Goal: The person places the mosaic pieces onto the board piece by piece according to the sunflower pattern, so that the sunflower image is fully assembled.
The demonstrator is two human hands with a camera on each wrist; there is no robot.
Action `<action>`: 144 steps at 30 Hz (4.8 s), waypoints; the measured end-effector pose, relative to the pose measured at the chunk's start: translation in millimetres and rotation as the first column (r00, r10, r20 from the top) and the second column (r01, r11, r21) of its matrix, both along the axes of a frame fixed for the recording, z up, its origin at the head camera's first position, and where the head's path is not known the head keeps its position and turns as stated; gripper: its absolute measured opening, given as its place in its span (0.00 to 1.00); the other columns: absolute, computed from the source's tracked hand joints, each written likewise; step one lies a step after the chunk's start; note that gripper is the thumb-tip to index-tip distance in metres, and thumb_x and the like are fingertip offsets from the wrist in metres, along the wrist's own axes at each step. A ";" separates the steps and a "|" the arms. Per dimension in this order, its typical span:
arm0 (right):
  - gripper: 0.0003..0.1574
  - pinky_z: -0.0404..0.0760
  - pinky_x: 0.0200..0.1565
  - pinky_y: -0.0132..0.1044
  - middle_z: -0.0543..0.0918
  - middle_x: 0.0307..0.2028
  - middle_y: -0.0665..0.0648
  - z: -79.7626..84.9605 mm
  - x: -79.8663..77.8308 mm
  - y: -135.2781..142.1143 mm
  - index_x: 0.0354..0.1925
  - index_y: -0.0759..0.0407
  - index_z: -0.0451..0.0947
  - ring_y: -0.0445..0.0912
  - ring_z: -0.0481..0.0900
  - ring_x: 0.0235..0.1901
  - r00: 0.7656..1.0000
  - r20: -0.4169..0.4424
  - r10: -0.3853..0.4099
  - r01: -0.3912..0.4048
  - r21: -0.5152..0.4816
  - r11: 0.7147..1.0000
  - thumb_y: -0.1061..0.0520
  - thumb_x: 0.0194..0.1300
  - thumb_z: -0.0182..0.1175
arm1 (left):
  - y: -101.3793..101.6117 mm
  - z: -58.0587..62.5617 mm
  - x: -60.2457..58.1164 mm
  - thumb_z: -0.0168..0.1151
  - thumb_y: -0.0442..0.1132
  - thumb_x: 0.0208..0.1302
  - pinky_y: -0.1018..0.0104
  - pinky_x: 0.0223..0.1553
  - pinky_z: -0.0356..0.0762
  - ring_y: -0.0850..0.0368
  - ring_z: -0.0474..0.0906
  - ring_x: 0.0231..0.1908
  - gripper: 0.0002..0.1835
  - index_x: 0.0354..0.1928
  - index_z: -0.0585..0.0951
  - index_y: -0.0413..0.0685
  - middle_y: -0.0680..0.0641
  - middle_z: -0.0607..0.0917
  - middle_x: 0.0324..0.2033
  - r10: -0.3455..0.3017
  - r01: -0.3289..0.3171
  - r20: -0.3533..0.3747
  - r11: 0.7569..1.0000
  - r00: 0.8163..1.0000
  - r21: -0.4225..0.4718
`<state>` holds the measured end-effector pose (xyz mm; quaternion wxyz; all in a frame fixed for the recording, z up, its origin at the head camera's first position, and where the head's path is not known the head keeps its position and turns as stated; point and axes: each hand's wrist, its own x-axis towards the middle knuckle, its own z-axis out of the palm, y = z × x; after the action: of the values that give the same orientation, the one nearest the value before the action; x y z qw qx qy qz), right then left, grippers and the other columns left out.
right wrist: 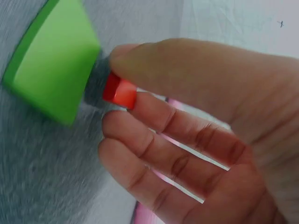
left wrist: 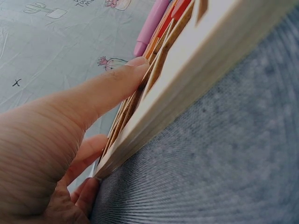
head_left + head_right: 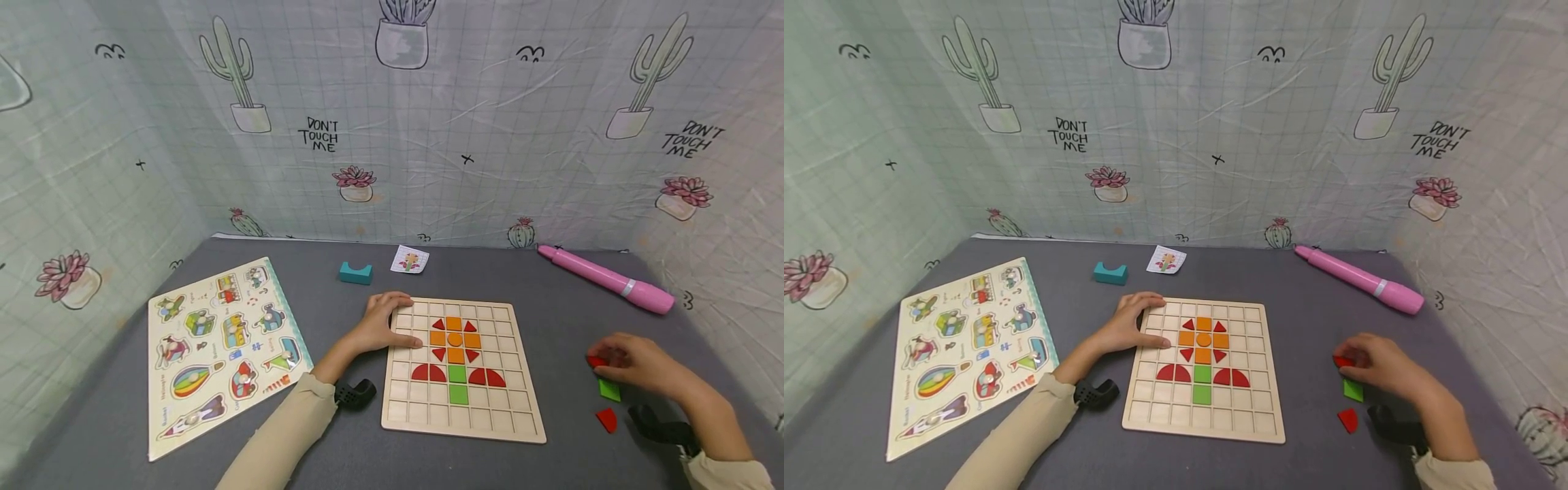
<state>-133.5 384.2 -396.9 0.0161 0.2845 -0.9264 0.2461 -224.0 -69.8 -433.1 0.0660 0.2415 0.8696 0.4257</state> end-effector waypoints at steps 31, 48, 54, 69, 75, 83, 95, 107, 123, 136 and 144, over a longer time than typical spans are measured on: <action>0.15 0.73 0.29 0.31 0.75 0.38 0.51 17.5 11.2 -102.7 0.45 0.60 0.80 0.35 0.70 0.30 0.966 0.034 0.257 -0.254 -0.073 0.964 0.64 0.58 0.69 | -1.1 -1.5 -2.1 0.79 0.45 0.46 0.45 0.62 0.56 0.42 0.52 0.64 0.40 0.62 0.75 0.41 0.43 0.68 0.66 -0.003 0.003 -0.003 1.000 1.000 -0.010; 0.09 0.77 0.37 0.32 0.77 0.44 0.49 11.2 17.6 -135.8 0.46 0.52 0.82 0.38 0.73 0.40 0.920 0.184 0.345 -0.329 -0.110 0.938 0.57 0.67 0.63 | -0.4 -0.2 -1.0 0.79 0.45 0.46 0.45 0.63 0.56 0.43 0.52 0.64 0.40 0.62 0.75 0.42 0.44 0.68 0.66 -0.001 0.001 0.004 1.000 1.000 -0.009; 0.09 0.78 0.41 0.32 0.77 0.45 0.49 7.9 18.9 -145.8 0.45 0.50 0.83 0.39 0.74 0.43 0.903 0.190 0.386 -0.372 -0.105 0.922 0.57 0.67 0.63 | -0.7 -0.1 -0.2 0.79 0.45 0.46 0.45 0.63 0.56 0.43 0.51 0.65 0.39 0.62 0.75 0.42 0.44 0.68 0.66 0.000 0.000 0.008 1.000 1.000 -0.004; 0.12 0.79 0.43 0.33 0.80 0.43 0.48 7.8 17.4 -160.8 0.43 0.53 0.84 0.40 0.75 0.44 0.909 0.137 0.393 -0.389 -0.059 0.919 0.65 0.62 0.65 | -1.0 -0.9 -0.9 0.79 0.45 0.47 0.45 0.63 0.56 0.43 0.51 0.65 0.39 0.62 0.75 0.42 0.44 0.67 0.66 -0.001 0.001 0.019 1.000 1.000 -0.004; 0.07 0.79 0.40 0.31 0.80 0.41 0.47 6.8 16.9 -163.3 0.40 0.52 0.85 0.38 0.75 0.40 0.921 0.140 0.363 -0.360 -0.050 0.932 0.61 0.62 0.67 | -0.8 0.2 0.3 0.79 0.46 0.46 0.46 0.62 0.57 0.44 0.51 0.64 0.39 0.62 0.75 0.43 0.45 0.67 0.66 0.005 -0.005 0.021 1.000 1.000 -0.009; 0.07 0.79 0.40 0.30 0.80 0.40 0.45 4.8 16.8 -165.6 0.38 0.51 0.84 0.37 0.75 0.40 0.931 0.128 0.341 -0.338 -0.050 0.940 0.62 0.61 0.67 | -0.6 0.8 0.9 0.79 0.46 0.46 0.45 0.62 0.57 0.44 0.52 0.64 0.40 0.62 0.75 0.43 0.45 0.67 0.66 0.009 -0.009 0.019 1.000 1.000 -0.008; 0.10 0.77 0.35 0.28 0.79 0.42 0.47 2.6 16.8 -166.4 0.43 0.52 0.82 0.36 0.73 0.36 0.923 0.147 0.355 -0.339 -0.127 0.932 0.61 0.62 0.66 | -1.3 -1.1 0.5 0.79 0.46 0.45 0.46 0.62 0.57 0.44 0.53 0.64 0.39 0.62 0.75 0.43 0.44 0.68 0.66 0.007 -0.007 0.007 1.000 1.000 -0.007; 0.10 0.76 0.32 0.29 0.79 0.40 0.48 8.1 16.0 -162.8 0.43 0.52 0.81 0.35 0.72 0.33 0.917 0.165 0.362 -0.326 -0.212 0.921 0.65 0.65 0.62 | -1.9 -0.3 -0.5 0.79 0.45 0.46 0.45 0.63 0.56 0.43 0.51 0.65 0.39 0.62 0.75 0.42 0.44 0.68 0.66 -0.001 0.001 0.009 1.000 1.000 -0.008; 0.09 0.76 0.35 0.29 0.77 0.42 0.50 -0.5 15.7 -170.0 0.41 0.52 0.81 0.36 0.72 0.36 0.938 0.087 0.335 -0.312 -0.207 0.927 0.66 0.66 0.61 | -1.7 -1.6 -0.9 0.79 0.45 0.46 0.45 0.63 0.57 0.43 0.51 0.65 0.40 0.62 0.75 0.42 0.44 0.68 0.66 0.002 -0.002 0.010 1.000 1.000 -0.009; 0.10 0.77 0.36 0.31 0.80 0.41 0.49 -0.5 15.7 -169.2 0.42 0.51 0.80 0.37 0.74 0.37 0.936 0.069 0.346 -0.321 -0.240 0.916 0.64 0.65 0.63 | -1.8 -1.3 -0.7 0.79 0.45 0.46 0.45 0.63 0.56 0.43 0.52 0.65 0.39 0.62 0.75 0.41 0.43 0.68 0.66 0.001 -0.001 0.007 1.000 1.000 0.000; 0.08 0.78 0.40 0.32 0.81 0.42 0.49 0.6 16.5 -169.5 0.43 0.51 0.81 0.40 0.76 0.42 0.933 0.097 0.347 -0.315 -0.250 0.916 0.61 0.67 0.62 | -1.6 -0.2 -0.9 0.79 0.45 0.46 0.45 0.63 0.56 0.43 0.51 0.65 0.40 0.62 0.75 0.41 0.43 0.68 0.66 0.000 0.000 0.012 1.000 1.000 -0.005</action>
<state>-117.0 214.7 -396.3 -0.0574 0.4157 -0.8287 0.3702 -224.9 -71.3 -433.3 0.0719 0.2389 0.8701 0.4250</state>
